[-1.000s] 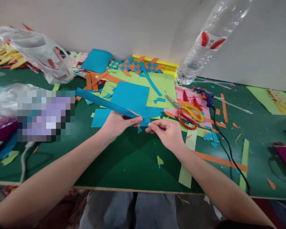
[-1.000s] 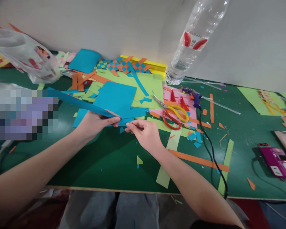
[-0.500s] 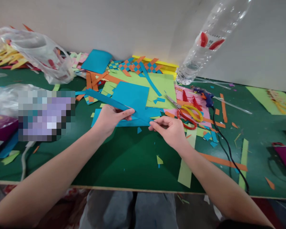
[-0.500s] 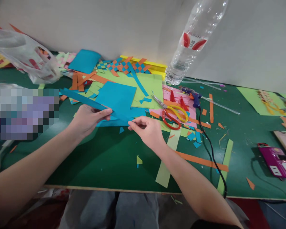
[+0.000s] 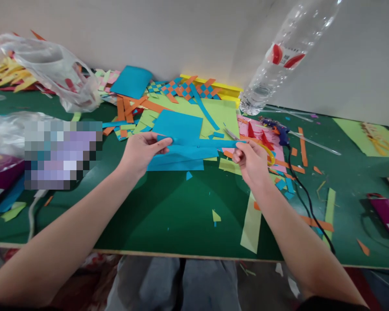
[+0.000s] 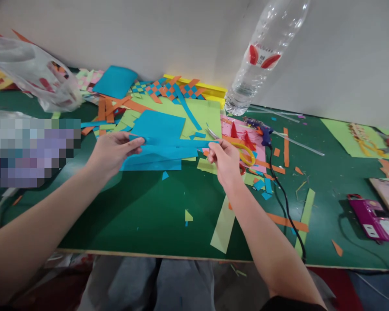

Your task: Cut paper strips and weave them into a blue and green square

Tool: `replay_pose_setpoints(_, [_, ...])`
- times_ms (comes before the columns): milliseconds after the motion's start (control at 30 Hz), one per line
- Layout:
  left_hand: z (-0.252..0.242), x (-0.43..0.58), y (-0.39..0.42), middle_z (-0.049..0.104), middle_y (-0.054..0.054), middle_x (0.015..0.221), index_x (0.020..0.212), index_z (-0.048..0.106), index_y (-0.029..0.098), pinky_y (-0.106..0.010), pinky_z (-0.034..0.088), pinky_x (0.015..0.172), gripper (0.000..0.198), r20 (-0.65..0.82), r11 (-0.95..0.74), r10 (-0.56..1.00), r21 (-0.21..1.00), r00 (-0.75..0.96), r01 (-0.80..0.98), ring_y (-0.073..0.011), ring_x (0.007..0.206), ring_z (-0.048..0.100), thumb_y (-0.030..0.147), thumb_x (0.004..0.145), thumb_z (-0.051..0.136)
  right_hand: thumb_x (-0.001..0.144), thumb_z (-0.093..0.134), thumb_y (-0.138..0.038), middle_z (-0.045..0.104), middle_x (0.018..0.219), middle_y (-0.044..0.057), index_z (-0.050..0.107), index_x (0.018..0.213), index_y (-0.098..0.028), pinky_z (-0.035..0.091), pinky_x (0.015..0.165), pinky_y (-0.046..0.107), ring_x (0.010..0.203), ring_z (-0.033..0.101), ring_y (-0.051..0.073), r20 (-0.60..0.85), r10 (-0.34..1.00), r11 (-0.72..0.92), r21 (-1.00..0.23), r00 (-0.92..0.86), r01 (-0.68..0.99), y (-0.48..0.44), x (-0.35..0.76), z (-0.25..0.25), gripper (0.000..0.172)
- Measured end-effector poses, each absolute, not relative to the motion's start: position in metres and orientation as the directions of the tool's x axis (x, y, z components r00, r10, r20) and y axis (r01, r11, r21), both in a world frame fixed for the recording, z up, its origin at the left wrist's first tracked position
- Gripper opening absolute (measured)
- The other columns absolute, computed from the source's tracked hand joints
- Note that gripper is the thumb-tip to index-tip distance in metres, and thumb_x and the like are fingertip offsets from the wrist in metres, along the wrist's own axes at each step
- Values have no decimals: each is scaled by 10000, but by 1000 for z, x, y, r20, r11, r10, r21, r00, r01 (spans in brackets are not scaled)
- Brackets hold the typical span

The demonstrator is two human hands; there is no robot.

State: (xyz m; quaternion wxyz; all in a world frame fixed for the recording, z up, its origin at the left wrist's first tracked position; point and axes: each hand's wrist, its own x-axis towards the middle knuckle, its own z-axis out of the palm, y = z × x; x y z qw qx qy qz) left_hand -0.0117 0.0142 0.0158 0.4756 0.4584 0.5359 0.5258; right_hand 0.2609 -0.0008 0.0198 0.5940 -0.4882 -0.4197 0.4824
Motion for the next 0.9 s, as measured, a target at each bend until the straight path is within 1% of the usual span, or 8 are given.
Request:
replay_pose_setpoints(133, [20, -1, 2, 678, -7, 624, 728, 660, 179, -225, 536, 575, 271, -56, 49, 996, 994, 65, 96, -119, 563, 647, 363, 631, 833, 710, 708, -445, 556, 595, -41, 516, 660, -230, 449, 464, 231, 476, 503, 73, 5, 977, 52, -975, 211, -218, -9, 247, 18, 293])
replay_pose_setpoints(200, [23, 5, -4, 686, -12, 648, 702, 640, 174, -236, 543, 597, 259, -58, 35, 983, 991, 175, 129, -129, 579, 661, 353, 651, 820, 693, 730, -480, 617, 638, -30, 566, 726, -227, 484, 475, 246, 478, 537, 84, -8, 994, 13, -982, 107, -188, -18, 236, 18, 304])
replay_pose_setpoints(267, [26, 11, -11, 694, -16, 654, 716, 638, 176, -248, 548, 616, 246, -68, 27, 959, 988, 273, 154, -141, 591, 673, 347, 667, 808, 694, 752, -460, 625, 581, -28, 637, 798, -212, 516, 499, 266, 481, 569, 106, -16, 998, -22, -993, -56, -117, -29, 224, 17, 292])
replay_pose_setpoints(333, [28, 16, -16, 706, -24, 664, 750, 647, 180, -253, 548, 614, 236, -74, 7, 919, 985, 387, 173, -158, 615, 687, 346, 677, 798, 723, 736, -451, 660, 608, -7, 655, 725, -196, 537, 518, 275, 494, 597, 111, -25, 986, -34, -998, -163, -51, -40, 215, 17, 268])
replay_pose_setpoints(467, [30, 18, -21, 728, -35, 698, 740, 687, 191, -225, 508, 512, 187, -95, -56, 856, 960, 508, 274, -138, 528, 655, 370, 733, 741, 727, 736, -439, 707, 664, 15, 697, 729, -192, 565, 538, 281, 523, 632, 124, -52, 970, -51, -999, -236, 14, -50, 209, 17, 250])
replay_pose_setpoints(633, [31, 2, -11, 731, -46, 682, 691, 713, 202, -197, 440, 430, 203, -146, -77, 860, 910, 490, 408, -118, 471, 620, 396, 749, 726, 751, 719, -471, 696, 622, 37, 716, 647, -180, 544, 513, 268, 479, 600, 110, -49, 997, -49, -999, -66, -4, -29, 232, 20, 310])
replay_pose_setpoints(767, [29, -13, 1, 734, -58, 685, 667, 710, 206, -208, 485, 470, 213, -167, -24, 874, 923, 457, 384, -118, 463, 612, 410, 713, 751, 716, 755, -458, 666, 622, 7, 707, 627, -206, 492, 465, 234, 459, 534, 74, 58, 978, 71, -996, 198, -62, -7, 256, 21, 271])
replay_pose_setpoints(900, [28, -17, 5, 728, -74, 671, 677, 717, 191, -212, 479, 450, 208, -142, -17, 892, 939, 429, 345, -119, 450, 596, 395, 708, 744, 689, 780, -419, 652, 612, -8, 698, 628, -211, 491, 489, 231, 463, 527, 65, 65, 962, 91, -992, 265, -87, 2, 265, 20, 232])
